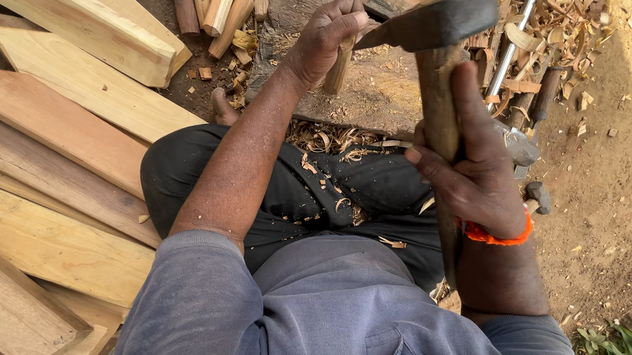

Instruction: The person sits on the ground and uses a hammer and chisel to carve a small wooden dowel. They repeatedly strike the chisel to shape the wood, occasionally rotating the dowel to work on different sides. Finished pieces are placed on a nearby pile.

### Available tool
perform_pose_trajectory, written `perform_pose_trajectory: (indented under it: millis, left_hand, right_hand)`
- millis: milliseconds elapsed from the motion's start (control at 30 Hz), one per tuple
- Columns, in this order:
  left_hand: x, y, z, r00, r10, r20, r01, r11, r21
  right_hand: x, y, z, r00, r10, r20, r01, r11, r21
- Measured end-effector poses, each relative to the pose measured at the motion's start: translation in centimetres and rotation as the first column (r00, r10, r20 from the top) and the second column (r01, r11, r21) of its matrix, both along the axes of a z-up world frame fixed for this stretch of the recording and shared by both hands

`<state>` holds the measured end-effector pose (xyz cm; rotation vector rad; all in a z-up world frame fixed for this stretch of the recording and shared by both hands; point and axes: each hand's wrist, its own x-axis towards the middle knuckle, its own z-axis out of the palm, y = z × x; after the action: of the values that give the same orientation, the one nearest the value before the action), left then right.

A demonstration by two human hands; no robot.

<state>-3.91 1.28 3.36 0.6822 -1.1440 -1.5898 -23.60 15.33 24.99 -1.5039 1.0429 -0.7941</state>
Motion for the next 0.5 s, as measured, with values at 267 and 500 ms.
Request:
perform_pose_trajectory:
  millis: [267,500]
  left_hand:
    - [-0.2,0.1,-0.4,0.998,-0.02,-0.061,0.02,1.0,0.004]
    - [-0.1,0.0,0.3,0.999,0.0,-0.054,0.002,0.999,0.039]
  right_hand:
    - [0.8,-0.7,-1.4,0.971,0.061,-0.23,-0.071,0.997,-0.036]
    - [0.5,-1.0,-2.4,0.958,0.038,-0.285,0.034,0.969,0.244]
